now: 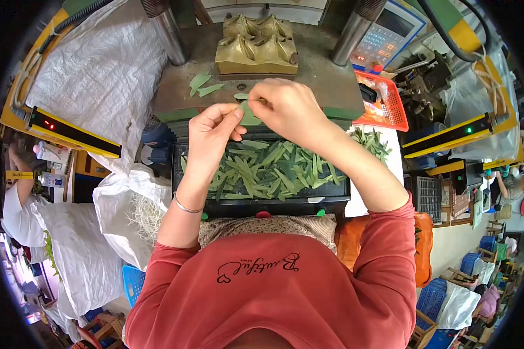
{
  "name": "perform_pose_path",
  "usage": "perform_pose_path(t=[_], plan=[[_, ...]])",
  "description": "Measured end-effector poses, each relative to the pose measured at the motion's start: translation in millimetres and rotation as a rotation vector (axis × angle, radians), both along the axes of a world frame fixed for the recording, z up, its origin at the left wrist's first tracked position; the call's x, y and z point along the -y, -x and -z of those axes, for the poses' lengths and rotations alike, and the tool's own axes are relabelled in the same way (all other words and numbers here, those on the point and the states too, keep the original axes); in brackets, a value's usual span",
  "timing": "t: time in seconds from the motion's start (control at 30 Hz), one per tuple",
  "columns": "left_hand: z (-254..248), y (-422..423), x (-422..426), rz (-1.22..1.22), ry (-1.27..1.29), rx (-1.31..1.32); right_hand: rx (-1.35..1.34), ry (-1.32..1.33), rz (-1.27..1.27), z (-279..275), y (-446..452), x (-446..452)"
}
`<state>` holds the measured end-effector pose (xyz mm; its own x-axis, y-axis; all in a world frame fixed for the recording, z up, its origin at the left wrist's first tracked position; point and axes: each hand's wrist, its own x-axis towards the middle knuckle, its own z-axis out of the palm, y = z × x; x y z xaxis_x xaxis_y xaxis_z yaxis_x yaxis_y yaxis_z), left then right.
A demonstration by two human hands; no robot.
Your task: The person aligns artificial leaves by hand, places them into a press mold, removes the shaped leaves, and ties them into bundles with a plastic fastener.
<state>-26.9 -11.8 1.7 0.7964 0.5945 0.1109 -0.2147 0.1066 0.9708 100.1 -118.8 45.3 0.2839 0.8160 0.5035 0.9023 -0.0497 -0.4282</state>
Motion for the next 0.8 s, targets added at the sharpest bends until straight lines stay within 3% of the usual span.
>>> perform_pose_path(t=[0.03,0.23,0.37,0.6,0.7,0.8], plan=[[0,0,4,-0.024,-0.028,-0.01,0.231,-0.044,0.021,3,3,0],[17,-14,13,-0.184,-0.176,-0.039,0.524,-0.048,0.192,29,7,-9],[8,-6,11,-0.148,-0.104,-0.015,-0.411,0.133,0.068,10,5,1],[7,1,-5,-0.078,-0.024,-0.069,-0.116,-0.104,-0.077,9,-24,-16],[14,2,-13,-0.077,0.119,-0.011,-0.225,-0.201,-0.03,-5,-64,-35],[19,-1,-18,-0.099,0.241,0.025,-0.239,-0.109,0.098,-5,-103,-58]])
